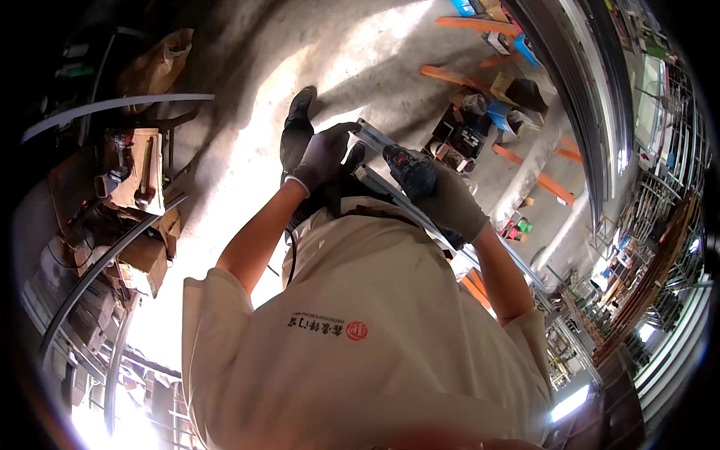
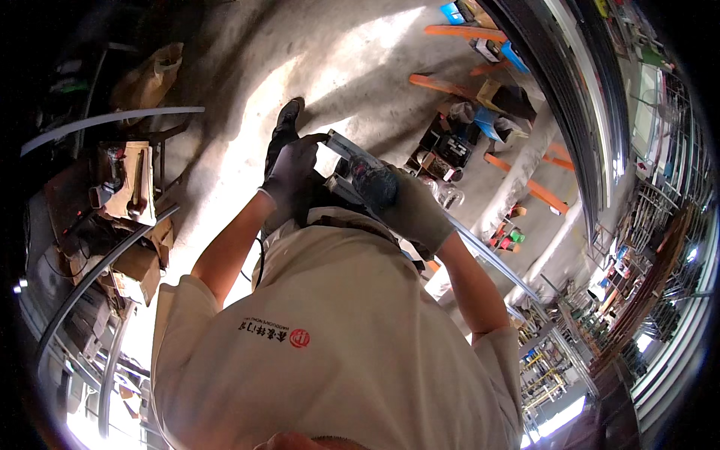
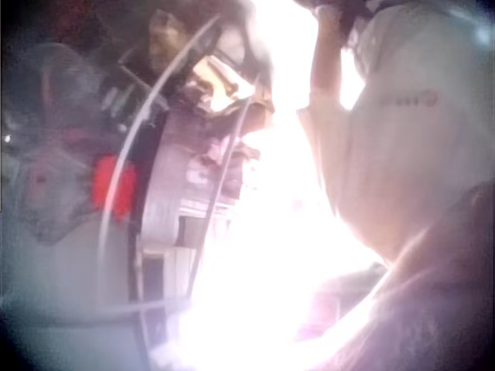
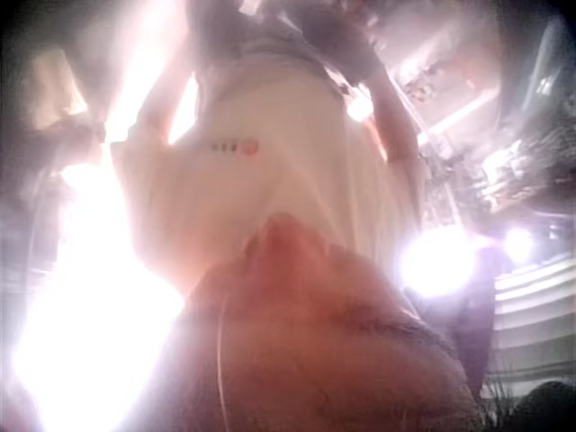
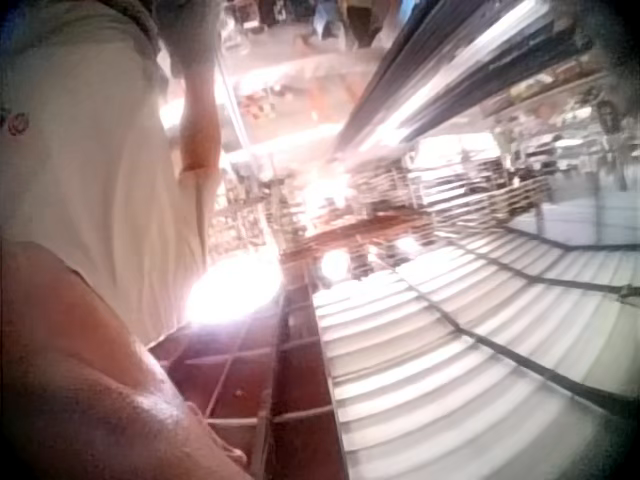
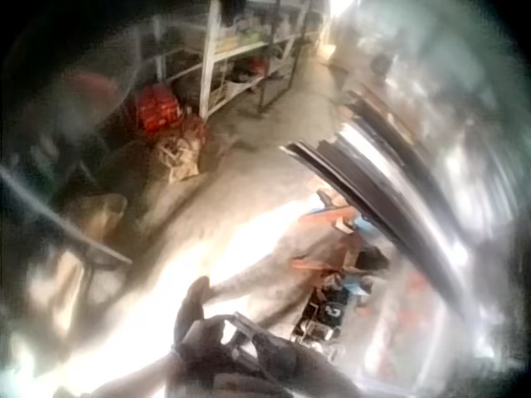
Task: The person uses a power drill to fasten screws into metal profiles resting on a workbench. They then apply a sealant from a tube into the grooves of the assembled metal frame.
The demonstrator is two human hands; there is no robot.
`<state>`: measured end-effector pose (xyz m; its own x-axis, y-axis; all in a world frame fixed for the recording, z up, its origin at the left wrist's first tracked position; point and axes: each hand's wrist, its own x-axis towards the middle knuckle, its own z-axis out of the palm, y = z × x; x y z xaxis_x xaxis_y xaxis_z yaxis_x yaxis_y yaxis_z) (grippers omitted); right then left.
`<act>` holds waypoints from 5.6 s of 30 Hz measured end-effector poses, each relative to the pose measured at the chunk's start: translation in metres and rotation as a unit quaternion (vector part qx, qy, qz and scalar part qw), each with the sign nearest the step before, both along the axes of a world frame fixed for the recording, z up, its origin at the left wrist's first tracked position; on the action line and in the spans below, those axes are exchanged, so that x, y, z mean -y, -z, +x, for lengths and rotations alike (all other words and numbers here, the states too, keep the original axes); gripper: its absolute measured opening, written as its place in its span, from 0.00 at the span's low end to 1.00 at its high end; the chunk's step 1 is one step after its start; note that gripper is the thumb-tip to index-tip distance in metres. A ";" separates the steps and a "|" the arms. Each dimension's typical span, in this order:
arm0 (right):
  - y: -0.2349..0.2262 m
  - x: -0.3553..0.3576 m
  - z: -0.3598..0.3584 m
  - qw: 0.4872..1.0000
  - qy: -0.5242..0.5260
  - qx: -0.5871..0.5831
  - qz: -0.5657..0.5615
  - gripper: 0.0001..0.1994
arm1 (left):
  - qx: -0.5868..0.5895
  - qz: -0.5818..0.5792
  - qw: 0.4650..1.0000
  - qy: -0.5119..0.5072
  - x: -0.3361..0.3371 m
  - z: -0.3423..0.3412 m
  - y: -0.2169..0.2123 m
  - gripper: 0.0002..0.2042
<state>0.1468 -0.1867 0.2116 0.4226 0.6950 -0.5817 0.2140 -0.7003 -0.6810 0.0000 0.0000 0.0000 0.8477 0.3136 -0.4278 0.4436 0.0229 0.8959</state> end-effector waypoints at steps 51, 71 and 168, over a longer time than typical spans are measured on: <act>-0.020 0.026 -0.019 0.991 0.047 -0.096 0.081 0.38 | -0.003 -0.487 0.861 -0.144 0.018 0.003 -0.045 0.16; 0.014 0.003 0.000 0.999 -0.014 0.034 -0.006 0.28 | -0.085 -0.523 0.816 -0.231 -0.002 -0.024 -0.051 0.17; 0.011 -0.018 -0.001 0.999 0.011 0.002 0.036 0.25 | -0.079 -0.387 0.891 -0.222 -0.006 -0.045 0.006 0.15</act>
<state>0.1462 -0.1682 0.2004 0.4394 0.7253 -0.5299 0.2018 -0.6545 -0.7286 -0.0454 0.0059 -0.0058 0.6235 0.1620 -0.7648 0.3564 0.8118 0.4625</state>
